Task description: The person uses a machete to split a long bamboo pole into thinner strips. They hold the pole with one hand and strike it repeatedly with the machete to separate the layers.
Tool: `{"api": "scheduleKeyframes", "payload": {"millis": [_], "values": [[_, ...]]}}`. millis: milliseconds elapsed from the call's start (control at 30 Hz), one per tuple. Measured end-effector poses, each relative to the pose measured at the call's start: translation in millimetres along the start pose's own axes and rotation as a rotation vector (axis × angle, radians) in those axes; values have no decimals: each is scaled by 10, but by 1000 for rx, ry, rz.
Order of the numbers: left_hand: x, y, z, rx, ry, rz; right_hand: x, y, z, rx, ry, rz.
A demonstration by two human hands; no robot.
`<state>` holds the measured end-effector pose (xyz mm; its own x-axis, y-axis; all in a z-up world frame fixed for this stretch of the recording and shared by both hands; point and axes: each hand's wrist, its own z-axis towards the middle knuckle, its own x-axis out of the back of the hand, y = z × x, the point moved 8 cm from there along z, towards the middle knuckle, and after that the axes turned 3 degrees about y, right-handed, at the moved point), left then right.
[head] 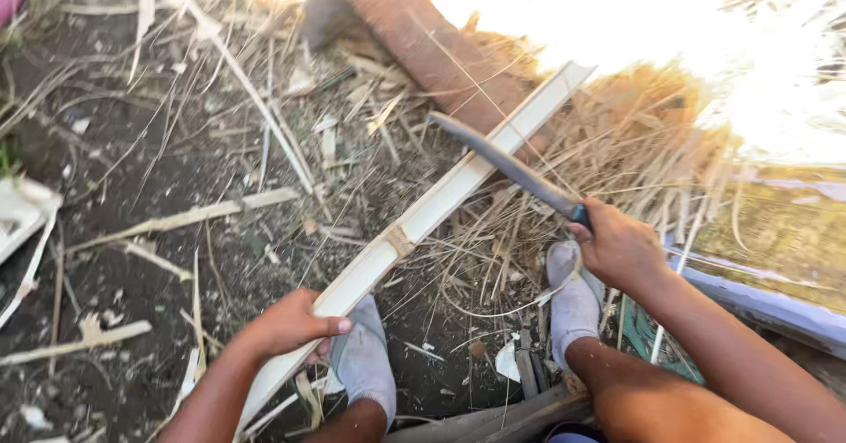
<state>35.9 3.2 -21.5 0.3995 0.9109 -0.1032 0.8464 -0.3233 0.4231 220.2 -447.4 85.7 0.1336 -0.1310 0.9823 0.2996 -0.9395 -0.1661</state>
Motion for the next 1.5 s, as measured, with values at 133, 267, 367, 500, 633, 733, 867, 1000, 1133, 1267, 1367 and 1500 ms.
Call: {"api": "scheduleKeyframes", "payload": {"millis": [133,267,367,500,633,733,867,1000,1133,1267,1367,1500], "values": [[-138,283,16,-71,-143,-116,44,-119,22,29,-9,18],[-9,-338,-72,60,-196,-85,128,-35,29,34,-5,-31],[-39,-982,27,101,-102,-32,176,155,-16,-57,-9,-21],[-337,-1479,70,127,-133,-145,172,273,-111,-71,18,6],[-187,-1077,176,66,83,137,95,334,-187,-83,-3,11],[-203,-151,395,-63,122,287,81,284,-177,-69,-15,23],[-308,528,436,-75,92,85,6,226,-78,-84,-16,35],[-307,432,693,-126,253,120,-170,197,-233,-24,-48,35],[-420,459,738,-205,186,87,-68,211,-5,-17,28,60],[-425,817,838,-218,189,193,-166,282,-95,-123,-84,58],[-557,999,853,-263,6,66,-34,291,-26,-70,18,41],[-664,850,655,-177,-289,-227,42,352,68,-44,12,-40]]}}
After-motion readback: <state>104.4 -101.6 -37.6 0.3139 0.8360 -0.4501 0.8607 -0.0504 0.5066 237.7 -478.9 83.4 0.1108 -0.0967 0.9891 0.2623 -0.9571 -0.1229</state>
